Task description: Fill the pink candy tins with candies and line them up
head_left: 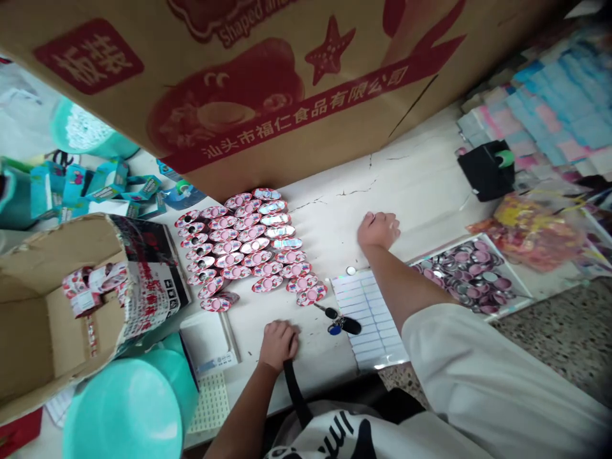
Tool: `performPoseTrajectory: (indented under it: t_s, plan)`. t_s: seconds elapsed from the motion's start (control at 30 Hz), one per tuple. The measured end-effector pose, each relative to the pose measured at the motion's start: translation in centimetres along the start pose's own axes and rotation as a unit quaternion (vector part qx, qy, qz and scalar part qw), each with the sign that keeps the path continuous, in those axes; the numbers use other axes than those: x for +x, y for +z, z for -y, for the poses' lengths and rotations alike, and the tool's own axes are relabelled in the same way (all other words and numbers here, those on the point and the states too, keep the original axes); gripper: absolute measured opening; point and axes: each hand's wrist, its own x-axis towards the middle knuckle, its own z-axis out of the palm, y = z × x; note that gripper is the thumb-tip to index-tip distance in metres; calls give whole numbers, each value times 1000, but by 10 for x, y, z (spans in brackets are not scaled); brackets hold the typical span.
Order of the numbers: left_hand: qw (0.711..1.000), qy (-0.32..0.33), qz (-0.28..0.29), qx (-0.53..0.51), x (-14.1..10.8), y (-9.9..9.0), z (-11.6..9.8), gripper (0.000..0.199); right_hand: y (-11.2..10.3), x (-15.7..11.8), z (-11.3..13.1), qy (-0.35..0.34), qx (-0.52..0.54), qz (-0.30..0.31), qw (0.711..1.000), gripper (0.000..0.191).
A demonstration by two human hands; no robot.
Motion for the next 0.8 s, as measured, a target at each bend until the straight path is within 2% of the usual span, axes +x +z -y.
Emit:
performPoseTrajectory:
  t_s: [0.1,0.23,0.3,0.33,0.37,0.4,0.5,0.57,0.63,0.7,0.8]
  plan:
    - [1000,5,-22,18,1,2,-3,14,-6,-4,3,-2,18,6,1000,40]
    - [999,-35,-9,4,-1,1,-13,17,-19,-3,0,9,67,63,996,36]
    - [994,-93,-50,-24,-5,1,-17,20,-29,1,-7,-3,84,101,991,33]
    - [984,-145,-98,-30,-7,2,-19,22,-35,3,-11,-18,91,122,988,31]
    - [964,-212,-155,-28,-7,3,-21,23,-41,5,-15,-35,98,145,984,29]
    - [932,-290,-215,-17,-5,5,-23,25,-47,7,-18,-55,103,167,979,26]
    - [791,-498,-356,10,18,13,-27,36,-57,6,-20,-99,111,212,966,20]
    - [702,-577,-417,5,43,19,-29,42,-57,-2,-15,-109,110,220,963,18]
    - [632,-622,-462,1,68,25,-28,47,-51,-13,-7,-109,104,214,965,21]
    - [590,-647,-482,15,85,31,-26,53,-43,-22,2,-89,83,200,972,27]
    - [572,-668,-474,52,92,42,-22,58,-32,-23,23,-30,56,205,977,36]
